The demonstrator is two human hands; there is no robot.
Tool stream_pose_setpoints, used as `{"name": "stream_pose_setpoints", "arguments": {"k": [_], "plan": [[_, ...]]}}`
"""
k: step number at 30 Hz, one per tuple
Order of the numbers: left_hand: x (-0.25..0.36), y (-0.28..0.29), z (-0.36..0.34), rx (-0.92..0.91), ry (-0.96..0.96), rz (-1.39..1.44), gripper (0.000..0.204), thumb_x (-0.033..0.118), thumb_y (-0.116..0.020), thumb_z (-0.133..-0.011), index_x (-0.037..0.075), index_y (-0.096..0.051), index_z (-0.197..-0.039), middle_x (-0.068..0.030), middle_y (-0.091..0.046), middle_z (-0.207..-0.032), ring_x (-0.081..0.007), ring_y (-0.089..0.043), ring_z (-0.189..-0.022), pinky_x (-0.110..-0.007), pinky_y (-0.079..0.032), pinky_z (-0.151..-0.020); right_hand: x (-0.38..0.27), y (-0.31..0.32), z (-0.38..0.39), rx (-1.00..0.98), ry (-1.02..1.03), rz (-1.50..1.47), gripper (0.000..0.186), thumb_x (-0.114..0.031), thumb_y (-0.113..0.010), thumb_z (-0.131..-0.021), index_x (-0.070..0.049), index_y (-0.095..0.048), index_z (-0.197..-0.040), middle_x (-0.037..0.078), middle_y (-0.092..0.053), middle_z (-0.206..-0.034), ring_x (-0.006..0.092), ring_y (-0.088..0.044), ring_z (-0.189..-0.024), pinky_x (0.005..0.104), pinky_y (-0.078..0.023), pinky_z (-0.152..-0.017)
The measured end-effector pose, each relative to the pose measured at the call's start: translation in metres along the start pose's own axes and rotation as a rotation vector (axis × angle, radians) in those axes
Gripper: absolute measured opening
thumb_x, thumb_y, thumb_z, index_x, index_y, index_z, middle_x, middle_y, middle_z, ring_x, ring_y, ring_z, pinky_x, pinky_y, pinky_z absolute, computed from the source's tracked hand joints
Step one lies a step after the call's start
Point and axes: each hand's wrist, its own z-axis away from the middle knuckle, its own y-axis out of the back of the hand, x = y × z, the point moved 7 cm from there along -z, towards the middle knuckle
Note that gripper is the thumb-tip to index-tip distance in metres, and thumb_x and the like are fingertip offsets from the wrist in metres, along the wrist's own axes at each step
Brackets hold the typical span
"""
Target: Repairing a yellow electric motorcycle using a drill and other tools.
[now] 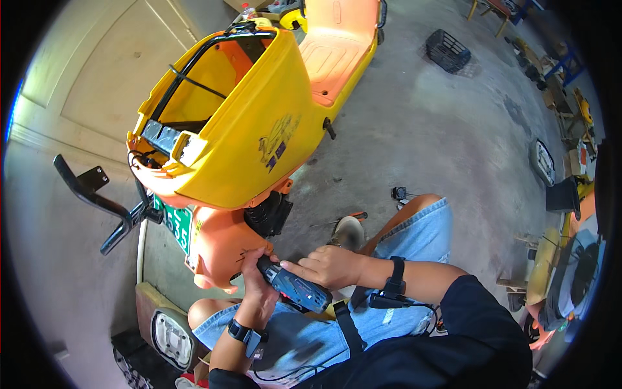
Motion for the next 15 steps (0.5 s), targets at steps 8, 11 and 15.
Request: {"name": "stream_pose_setpoints", "arguments": {"k": [8, 11, 15], "plan": [[0.008, -0.033, -0.001, -0.204, -0.031, 0.110, 0.033, 0.045, -0.058, -0.094, 0.011, -0.057, -0.092, -0.0046, -0.060, -0.083, -0.0184, -0.060, -0.077, -0.036, -0.052, -0.070, 0.016, 0.001, -0.001, 0.004, -0.353, -0.637, 0.097, -0.006, -0.078, -0.065, -0.003, -0.032, -0.150, 0.017, -0.065, -0.109, 0.0342, -0.068, -0.092, 0.0381, -0.055, -0.080], [0.011, -0.044, 0.004, -0.231, -0.048, 0.139, 0.037, 0.048, -0.055, -0.095, 0.012, -0.057, -0.099, -0.0073, -0.064, -0.092, -0.0213, -0.061, -0.087, -0.037, -0.049, -0.083, 0.024, 0.004, 0.007, 0.122, -0.542, -0.960, 0.063, -0.016, -0.077, -0.084, -0.001, -0.049, -0.138, 0.011, -0.066, -0.111, 0.0160, -0.065, -0.100, 0.0310, -0.051, -0.088], [0.008, -0.060, 0.005, -0.304, -0.116, 0.079, 0.034, 0.042, -0.053, -0.097, 0.010, -0.059, -0.107, -0.0042, -0.066, -0.100, -0.0120, -0.055, -0.080, -0.028, -0.044, -0.073, 0.035, -0.007, 0.015, 0.275, -0.801, -1.378, 0.051, -0.017, -0.075, -0.086, -0.002, -0.054, -0.130, 0.007, -0.064, -0.115, 0.0149, -0.063, -0.100, 0.0304, -0.053, -0.088]]}}
